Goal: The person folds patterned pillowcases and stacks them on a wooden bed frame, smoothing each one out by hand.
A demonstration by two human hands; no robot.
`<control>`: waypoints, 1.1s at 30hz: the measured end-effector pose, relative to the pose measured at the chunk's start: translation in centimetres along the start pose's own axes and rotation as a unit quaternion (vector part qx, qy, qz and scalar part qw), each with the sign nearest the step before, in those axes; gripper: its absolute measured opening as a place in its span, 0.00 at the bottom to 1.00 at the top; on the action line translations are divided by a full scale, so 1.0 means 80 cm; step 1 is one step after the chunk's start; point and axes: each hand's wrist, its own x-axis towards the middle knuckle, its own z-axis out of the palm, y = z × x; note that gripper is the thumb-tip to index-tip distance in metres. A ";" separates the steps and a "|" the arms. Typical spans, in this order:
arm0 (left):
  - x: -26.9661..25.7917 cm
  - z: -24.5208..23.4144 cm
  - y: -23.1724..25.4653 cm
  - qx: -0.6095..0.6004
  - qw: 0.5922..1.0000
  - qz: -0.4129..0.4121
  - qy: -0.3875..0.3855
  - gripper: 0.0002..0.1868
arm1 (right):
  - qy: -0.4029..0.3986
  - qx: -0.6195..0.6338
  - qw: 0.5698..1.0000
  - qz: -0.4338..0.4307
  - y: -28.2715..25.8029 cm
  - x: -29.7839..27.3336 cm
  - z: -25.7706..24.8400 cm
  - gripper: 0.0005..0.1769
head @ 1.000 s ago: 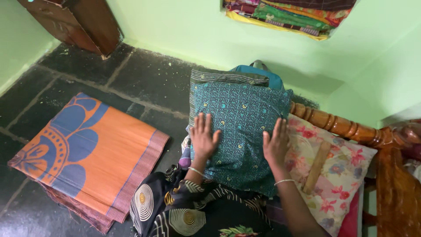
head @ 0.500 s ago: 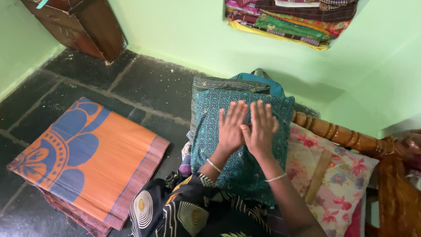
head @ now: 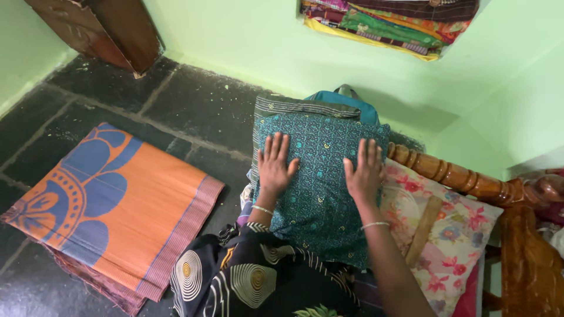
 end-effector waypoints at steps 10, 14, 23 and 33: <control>-0.088 -0.001 -0.043 0.036 0.989 -0.102 0.098 0.34 | -0.010 0.107 0.992 0.066 0.055 -0.076 -0.030 0.40; -0.080 -0.019 0.033 -0.016 0.992 -0.018 0.126 0.35 | 0.072 0.126 0.988 -0.043 -0.001 -0.068 -0.071 0.37; -0.104 0.029 0.085 0.029 0.995 0.100 0.003 0.35 | -0.004 -0.046 0.989 -0.137 -0.050 -0.115 -0.015 0.39; -0.144 0.050 -0.036 -0.054 0.996 0.011 0.073 0.41 | -0.003 -0.018 0.998 -0.067 -0.006 -0.127 -0.012 0.46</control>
